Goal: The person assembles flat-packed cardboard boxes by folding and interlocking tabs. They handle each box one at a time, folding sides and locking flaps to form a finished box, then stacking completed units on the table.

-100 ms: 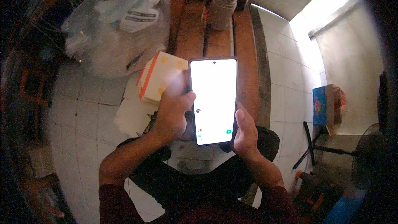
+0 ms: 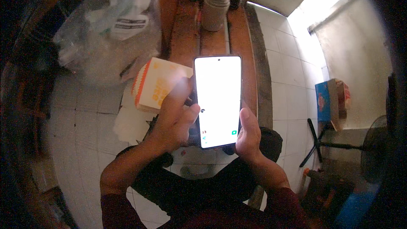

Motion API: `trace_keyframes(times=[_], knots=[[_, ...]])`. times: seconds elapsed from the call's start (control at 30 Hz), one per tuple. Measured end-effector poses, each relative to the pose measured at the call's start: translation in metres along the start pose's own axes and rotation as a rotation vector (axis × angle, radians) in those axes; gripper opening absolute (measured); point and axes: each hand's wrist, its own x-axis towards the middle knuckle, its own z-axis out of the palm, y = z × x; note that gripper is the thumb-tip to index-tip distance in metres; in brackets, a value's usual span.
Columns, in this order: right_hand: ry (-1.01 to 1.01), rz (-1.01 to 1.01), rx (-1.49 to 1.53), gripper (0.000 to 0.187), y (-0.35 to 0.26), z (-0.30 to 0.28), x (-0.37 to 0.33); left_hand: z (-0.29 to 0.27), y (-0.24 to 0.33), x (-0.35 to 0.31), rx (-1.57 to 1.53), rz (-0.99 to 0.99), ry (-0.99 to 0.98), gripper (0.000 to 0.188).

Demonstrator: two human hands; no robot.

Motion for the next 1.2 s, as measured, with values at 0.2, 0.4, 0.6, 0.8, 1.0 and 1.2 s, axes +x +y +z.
trace_keyframes(times=[0.2,0.4,0.6,0.8,1.0,1.2], knots=[[0.362,0.085,0.412,0.06,-0.055,-0.02,0.028,-0.027,0.0,0.018,0.676,0.21,-0.174,0.074],[0.354,0.006,-0.197,0.061,-0.039,-0.109,0.11,-0.033,-0.037,0.013,1.119,0.004,-0.349,0.105],[0.141,0.138,-0.701,0.076,0.036,-0.118,0.224,-0.013,-0.087,0.02,0.943,0.007,-0.268,0.107],[0.178,-0.274,-0.674,0.06,0.071,-0.105,0.247,0.026,-0.058,0.014,0.932,0.061,-0.234,0.097],[0.155,-0.232,-0.999,0.037,0.035,-0.086,0.22,0.0,-0.032,0.005,0.984,0.047,-0.19,0.083],[0.052,-0.32,-1.123,0.046,0.033,-0.105,0.203,-0.021,-0.029,-0.009,0.98,0.064,-0.184,0.067]])
